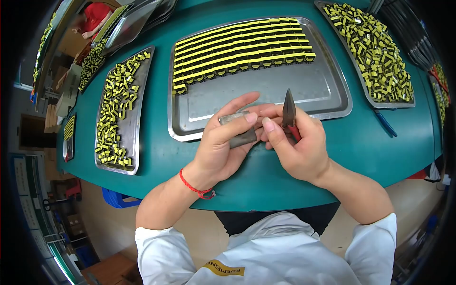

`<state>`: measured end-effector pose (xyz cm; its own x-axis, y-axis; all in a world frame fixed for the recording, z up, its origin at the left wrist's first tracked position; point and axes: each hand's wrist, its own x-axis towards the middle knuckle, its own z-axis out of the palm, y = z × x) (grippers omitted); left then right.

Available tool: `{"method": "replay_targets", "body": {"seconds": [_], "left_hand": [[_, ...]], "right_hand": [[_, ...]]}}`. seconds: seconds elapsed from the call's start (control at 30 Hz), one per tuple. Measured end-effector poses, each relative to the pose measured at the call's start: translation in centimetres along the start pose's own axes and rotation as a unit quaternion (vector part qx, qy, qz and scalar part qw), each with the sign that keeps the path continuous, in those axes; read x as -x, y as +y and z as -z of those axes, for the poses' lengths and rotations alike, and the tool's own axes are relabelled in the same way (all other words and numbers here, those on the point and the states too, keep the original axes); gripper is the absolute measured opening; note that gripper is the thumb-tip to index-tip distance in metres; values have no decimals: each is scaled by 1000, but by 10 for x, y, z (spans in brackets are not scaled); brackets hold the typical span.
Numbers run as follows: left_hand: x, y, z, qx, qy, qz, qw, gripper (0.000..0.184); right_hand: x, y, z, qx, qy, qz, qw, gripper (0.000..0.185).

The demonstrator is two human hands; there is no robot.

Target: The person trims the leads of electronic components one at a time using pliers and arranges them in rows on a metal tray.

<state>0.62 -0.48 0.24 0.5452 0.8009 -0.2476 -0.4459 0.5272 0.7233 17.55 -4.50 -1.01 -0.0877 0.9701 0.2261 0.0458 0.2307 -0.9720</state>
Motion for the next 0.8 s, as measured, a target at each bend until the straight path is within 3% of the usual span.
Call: {"method": "replay_targets", "body": {"seconds": [0.3,0.4,0.47,0.5,0.57,0.73,0.8], "left_hand": [[1,4,-3,58,43,-6,997,54],[5,-2,-6,-27,34,-90,995,49],[4,-10,-3,-231,18,-253,939,46],[3,-12,-1,-232,18,-254,939,46],[2,-16,2,-364,-33,-385,847,44],[6,-6,5,-407,-74,-363,835,49],[8,3,0,-573,-103,-347,735,52]], "right_hand": [[0,0,1,17,-12,27,999,19],[3,-2,0,-17,-34,-34,999,24],[6,-4,-2,-44,-56,-55,996,28],[7,-4,-4,-71,-76,-78,991,31],[11,-4,-5,-82,-80,-70,991,32],[15,-1,-10,-91,-51,-45,994,34],[15,1,-11,-95,-43,-45,994,35]]}}
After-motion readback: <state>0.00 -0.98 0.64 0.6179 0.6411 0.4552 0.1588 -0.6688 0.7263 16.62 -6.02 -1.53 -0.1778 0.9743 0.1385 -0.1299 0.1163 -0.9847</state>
